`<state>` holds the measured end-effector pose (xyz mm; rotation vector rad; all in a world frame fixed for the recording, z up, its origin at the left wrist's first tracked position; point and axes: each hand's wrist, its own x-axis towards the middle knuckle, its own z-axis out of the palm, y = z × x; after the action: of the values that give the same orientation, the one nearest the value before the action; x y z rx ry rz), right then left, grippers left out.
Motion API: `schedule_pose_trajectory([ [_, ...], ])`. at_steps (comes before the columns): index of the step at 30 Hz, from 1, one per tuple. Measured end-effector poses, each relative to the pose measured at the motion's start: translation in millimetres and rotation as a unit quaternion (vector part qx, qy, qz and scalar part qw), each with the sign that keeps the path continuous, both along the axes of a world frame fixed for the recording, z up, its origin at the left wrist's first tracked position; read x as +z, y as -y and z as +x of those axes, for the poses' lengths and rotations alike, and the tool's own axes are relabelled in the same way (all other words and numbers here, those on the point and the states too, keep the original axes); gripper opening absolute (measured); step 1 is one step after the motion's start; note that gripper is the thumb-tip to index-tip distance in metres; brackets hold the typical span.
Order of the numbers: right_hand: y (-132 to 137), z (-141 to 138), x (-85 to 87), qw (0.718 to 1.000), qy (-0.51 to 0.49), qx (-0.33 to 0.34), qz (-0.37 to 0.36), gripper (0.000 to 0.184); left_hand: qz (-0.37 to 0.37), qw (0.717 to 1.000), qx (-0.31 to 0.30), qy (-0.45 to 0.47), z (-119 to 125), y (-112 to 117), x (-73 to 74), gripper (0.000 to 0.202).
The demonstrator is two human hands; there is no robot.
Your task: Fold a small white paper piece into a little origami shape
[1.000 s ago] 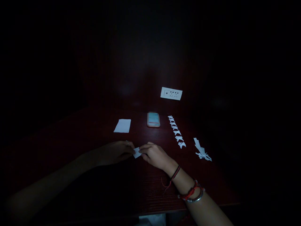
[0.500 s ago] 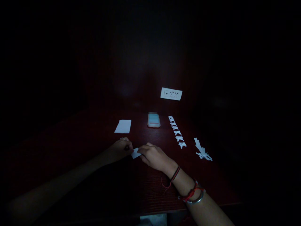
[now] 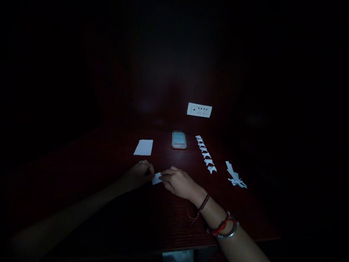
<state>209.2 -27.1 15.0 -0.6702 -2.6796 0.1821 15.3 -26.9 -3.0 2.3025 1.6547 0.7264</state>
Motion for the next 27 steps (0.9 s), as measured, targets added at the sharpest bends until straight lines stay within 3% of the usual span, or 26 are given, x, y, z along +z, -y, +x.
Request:
schedule_pose_trajectory([
  [3, -4, -1, -2.9, 0.998, -0.052, -0.004, -0.043, 0.024, -0.025, 1.0, -0.005, 0.006, 0, 2, 3.6, 0.009],
  [8, -11, -3, -9.4, 0.981, -0.127, -0.092, -0.118, 0.019, -0.022, 1.0, -0.008, 0.02, 5, 5, 7.3, 0.009],
  [11, -12, -4, -13.0, 0.974, -0.135, -0.11, -0.142, 0.015, -0.012, 0.999, -0.025, 0.031, 8, 5, 5.8, 0.01],
  [17, -14, -7, -15.7, 0.958, -0.174, -0.13, -0.184, 0.011, 0.077, 0.994, -0.068, 0.037, 13, 5, 5.8, 0.01],
  [22, -11, -6, -4.5, 0.95, -0.234, -0.158, -0.136, 0.007, 0.155, 0.984, -0.077, 0.03, 17, 8, 12.3, 0.005],
  [27, -5, -5, 5.2, 0.955, -0.242, -0.138, -0.097, 0.007, 0.173, 0.979, -0.105, 0.036, 15, 9, 17.9, 0.007],
])
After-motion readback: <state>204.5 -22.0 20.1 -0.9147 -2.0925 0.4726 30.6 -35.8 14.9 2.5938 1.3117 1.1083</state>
